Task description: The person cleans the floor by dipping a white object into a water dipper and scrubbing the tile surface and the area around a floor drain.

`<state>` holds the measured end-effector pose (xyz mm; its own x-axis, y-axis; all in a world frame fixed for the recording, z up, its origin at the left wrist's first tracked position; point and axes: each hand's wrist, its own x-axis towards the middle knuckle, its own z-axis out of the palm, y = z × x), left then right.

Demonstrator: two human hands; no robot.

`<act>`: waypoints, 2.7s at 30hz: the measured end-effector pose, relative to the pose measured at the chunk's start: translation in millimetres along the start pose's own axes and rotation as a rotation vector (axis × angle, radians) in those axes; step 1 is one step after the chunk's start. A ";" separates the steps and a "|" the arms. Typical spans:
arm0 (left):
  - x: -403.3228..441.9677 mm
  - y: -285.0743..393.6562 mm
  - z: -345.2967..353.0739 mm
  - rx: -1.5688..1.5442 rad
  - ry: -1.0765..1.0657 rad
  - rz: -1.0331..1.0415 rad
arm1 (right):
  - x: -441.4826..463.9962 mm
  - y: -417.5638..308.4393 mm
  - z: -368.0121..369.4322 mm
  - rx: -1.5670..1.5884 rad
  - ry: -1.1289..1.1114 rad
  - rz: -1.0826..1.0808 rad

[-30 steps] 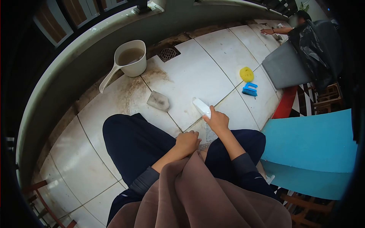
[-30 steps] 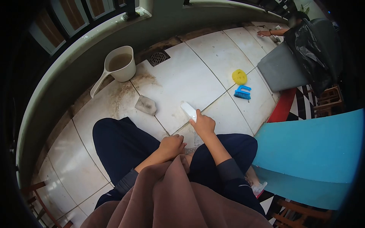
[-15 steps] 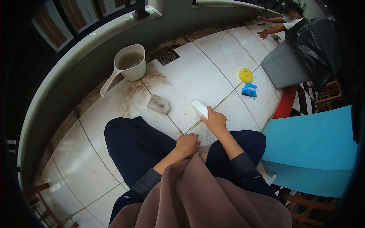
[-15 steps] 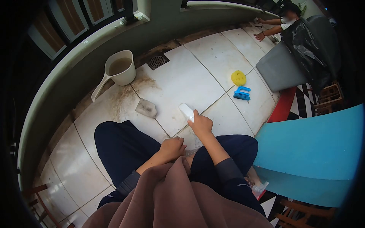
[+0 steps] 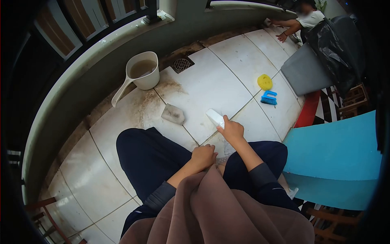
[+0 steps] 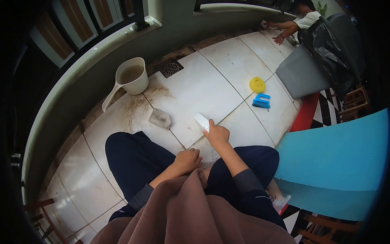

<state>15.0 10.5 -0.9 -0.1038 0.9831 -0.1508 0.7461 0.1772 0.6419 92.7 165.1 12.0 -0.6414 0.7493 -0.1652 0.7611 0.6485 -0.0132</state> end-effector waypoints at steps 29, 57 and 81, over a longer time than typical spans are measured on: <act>1.6 4.1 -3.9 -0.055 -0.170 -0.104 | -0.3 1.7 0.9 0.054 -0.049 -0.021; 2.1 2.0 -1.6 -0.095 -0.109 -0.087 | -48.7 13.2 -10.5 -0.046 -0.094 -0.063; 1.4 0.3 -3.8 -0.039 -0.142 -0.091 | -29.5 -1.6 -5.5 0.027 -0.044 -0.105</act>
<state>12.6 12.1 2.0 -0.0739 0.9471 -0.3123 0.7114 0.2695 0.6491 109.9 142.7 22.3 -0.7134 0.6702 -0.2047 0.6925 0.7190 -0.0593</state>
